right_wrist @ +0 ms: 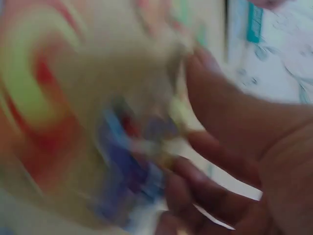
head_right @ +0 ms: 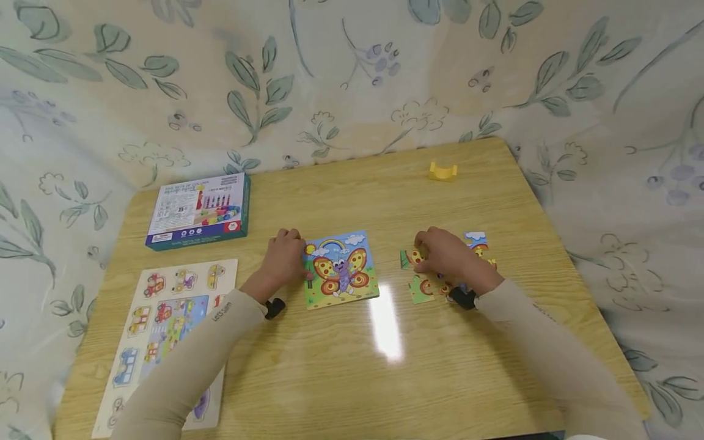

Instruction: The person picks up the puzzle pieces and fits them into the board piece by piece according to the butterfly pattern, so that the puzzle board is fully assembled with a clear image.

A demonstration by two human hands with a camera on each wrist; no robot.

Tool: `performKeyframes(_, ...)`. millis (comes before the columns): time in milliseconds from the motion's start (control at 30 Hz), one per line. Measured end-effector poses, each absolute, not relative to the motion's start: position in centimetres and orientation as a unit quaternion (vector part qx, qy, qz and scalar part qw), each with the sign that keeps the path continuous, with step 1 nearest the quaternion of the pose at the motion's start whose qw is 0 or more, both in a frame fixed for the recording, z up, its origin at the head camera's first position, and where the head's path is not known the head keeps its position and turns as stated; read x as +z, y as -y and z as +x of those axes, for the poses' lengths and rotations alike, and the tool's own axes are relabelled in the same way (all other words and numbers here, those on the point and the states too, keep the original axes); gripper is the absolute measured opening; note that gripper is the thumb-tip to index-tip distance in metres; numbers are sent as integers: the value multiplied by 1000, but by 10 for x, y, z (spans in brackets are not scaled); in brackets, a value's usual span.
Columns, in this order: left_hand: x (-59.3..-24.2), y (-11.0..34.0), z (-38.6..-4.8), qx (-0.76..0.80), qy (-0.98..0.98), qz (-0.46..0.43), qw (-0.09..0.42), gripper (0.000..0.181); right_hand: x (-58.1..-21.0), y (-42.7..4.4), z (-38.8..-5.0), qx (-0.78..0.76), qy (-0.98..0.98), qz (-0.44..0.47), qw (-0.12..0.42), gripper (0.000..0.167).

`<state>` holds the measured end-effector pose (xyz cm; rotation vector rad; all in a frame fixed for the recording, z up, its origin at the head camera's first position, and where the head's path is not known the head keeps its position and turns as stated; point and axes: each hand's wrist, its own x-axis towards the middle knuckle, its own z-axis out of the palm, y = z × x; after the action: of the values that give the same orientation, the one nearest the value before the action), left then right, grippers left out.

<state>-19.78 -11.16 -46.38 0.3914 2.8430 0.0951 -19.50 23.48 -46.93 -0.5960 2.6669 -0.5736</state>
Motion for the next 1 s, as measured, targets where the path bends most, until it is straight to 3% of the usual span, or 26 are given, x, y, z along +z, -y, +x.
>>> performKeyframes(300,-469,114,-196,46,-983,121,130,56,-479,-214,-202,-202,-949,-207,125,25)
performKeyframes(500,-473,113,-193,57,-983,111,136,61,-470,-185,-216,-289,-928,-208,104,14)
performKeyframes(1000,-471,111,-192,58,-985,109,122,54,-463,-110,-225,-360,-877,-265,176,9)
